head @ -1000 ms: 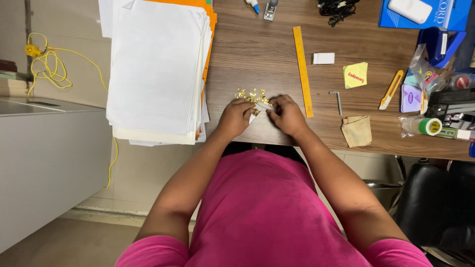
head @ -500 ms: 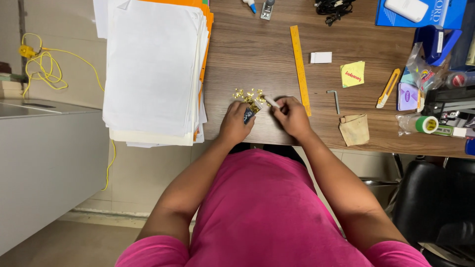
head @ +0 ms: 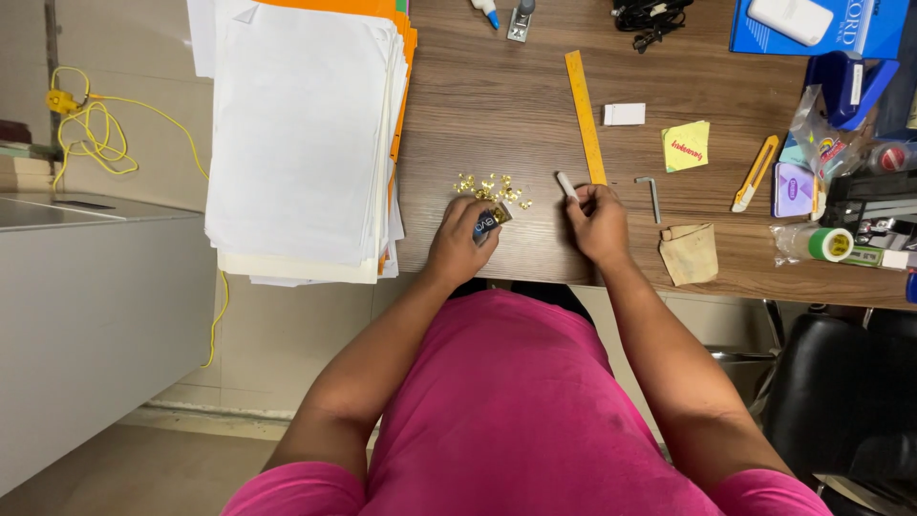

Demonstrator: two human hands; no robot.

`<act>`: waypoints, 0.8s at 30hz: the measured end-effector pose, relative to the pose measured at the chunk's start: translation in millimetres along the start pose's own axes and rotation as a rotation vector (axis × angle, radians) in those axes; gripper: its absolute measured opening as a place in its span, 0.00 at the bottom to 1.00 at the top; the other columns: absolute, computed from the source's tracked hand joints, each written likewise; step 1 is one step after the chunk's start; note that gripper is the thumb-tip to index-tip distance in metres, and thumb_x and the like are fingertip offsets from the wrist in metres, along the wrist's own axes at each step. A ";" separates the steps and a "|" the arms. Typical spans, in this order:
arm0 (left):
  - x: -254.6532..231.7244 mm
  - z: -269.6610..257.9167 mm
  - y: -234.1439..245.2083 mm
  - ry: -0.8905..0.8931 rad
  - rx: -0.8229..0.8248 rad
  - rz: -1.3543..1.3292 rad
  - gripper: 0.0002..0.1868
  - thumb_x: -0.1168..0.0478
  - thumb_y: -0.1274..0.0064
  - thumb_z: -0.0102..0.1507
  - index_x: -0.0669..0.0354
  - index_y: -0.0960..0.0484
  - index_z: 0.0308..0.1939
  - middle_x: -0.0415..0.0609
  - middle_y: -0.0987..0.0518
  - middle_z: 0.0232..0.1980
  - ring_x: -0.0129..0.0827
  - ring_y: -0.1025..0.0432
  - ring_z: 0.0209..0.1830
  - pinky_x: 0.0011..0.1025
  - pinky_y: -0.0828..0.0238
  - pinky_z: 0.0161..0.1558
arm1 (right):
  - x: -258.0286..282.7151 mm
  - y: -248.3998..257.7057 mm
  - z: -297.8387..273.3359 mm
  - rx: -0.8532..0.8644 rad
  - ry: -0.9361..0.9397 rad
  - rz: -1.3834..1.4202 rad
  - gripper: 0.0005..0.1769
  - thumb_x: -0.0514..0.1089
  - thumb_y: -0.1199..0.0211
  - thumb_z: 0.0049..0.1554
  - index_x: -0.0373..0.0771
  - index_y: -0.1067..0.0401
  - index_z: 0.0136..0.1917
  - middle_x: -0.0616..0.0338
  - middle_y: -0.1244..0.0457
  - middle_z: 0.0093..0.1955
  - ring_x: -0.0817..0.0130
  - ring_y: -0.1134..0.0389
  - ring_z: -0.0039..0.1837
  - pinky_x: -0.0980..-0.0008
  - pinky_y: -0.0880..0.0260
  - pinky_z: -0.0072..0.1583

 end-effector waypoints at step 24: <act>44.0 -25.4 -19.9 0.122 0.332 0.284 0.23 0.61 0.37 0.55 0.58 0.20 0.55 0.50 0.26 0.54 0.44 0.33 0.60 0.43 0.35 0.58 | 78.4 -65.7 -0.2 0.140 0.172 0.160 0.20 0.33 0.34 0.56 0.33 0.28 0.62 0.45 0.36 0.58 0.58 0.28 0.50 0.65 0.25 0.54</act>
Point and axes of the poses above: each hand's wrist, its own z-axis towards the middle knuckle, its own y-axis out of the back of the hand, x = y × z, the point moved 10 cm from there along z, towards the middle knuckle
